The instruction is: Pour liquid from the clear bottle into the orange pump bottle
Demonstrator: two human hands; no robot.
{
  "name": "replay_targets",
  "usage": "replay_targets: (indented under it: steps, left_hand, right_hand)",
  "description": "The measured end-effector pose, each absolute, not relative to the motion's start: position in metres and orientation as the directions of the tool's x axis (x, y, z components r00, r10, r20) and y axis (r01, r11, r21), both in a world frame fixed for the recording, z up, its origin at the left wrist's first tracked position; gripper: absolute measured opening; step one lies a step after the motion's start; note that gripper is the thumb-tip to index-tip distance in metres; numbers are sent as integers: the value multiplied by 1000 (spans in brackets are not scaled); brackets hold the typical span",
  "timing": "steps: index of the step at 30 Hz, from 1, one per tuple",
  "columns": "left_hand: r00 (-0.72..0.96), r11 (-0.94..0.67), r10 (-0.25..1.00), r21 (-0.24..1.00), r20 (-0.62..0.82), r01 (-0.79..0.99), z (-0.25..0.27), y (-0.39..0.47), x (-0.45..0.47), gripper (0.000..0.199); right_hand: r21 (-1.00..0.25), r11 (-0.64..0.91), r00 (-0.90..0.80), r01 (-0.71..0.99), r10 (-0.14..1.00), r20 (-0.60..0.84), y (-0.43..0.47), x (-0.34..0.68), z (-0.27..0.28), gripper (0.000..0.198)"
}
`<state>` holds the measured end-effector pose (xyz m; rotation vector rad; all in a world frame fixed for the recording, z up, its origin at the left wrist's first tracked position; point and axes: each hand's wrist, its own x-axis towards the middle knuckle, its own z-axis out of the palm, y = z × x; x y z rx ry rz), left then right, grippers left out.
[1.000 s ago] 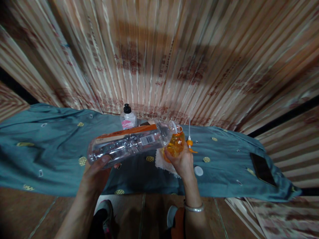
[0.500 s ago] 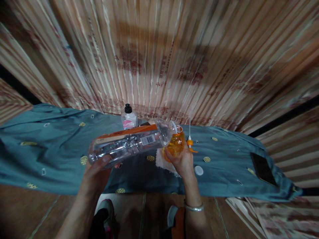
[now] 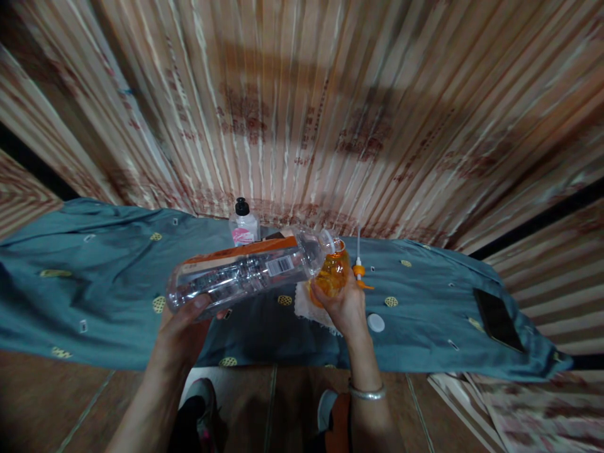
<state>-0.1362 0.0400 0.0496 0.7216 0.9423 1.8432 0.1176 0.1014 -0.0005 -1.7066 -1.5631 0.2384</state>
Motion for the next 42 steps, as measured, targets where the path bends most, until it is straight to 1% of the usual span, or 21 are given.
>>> replay_targets:
  steps: [5,9,15,19,22,29,34,38,42]
  left_hand:
    - [-410,-285,908,844,86,-454,50,40,-136,69]
    - [-416,-285,906,844,82,-454,49,39,-137,66]
    - [-413,-300,905,838,100,-455,48,40,-137,67]
    - [-410,-308,905,836,111,-453,47,40,-137,66]
    - [-405,-306,908,837,112,-454,46,39,-138,68]
    - [-389,-309,913,836,126,-453,48,39,-138,70]
    - [-378,-322,914,833,149,-450,49,40,-138,63]
    - [-396,-324,908,831,138,-452,46,39,-138,62]
    - [-400,-318,907,835,131,-449,47,38,-138,66]
  right_hand:
    - [-660,79,216,747,910,353,100,118,1,78]
    - [-665,70,219,744,914,341,100,117,2,78]
    - [-647,86,210,758,907,366,101,117,2,79]
    - [-661,107,200,743,907,371,100,117,2,79]
    - [-663,96,204,742,911,360,100,118,2,82]
    - [-657,83,208,749,912,352,100,118,1,81]
    - [-669,71,214,739,918,334,101,118,1,82]
    - [-660,80,215,747,910,354,101,118,-1,84]
    - [-657,99,212,747,902,377,101,119,-1,84]
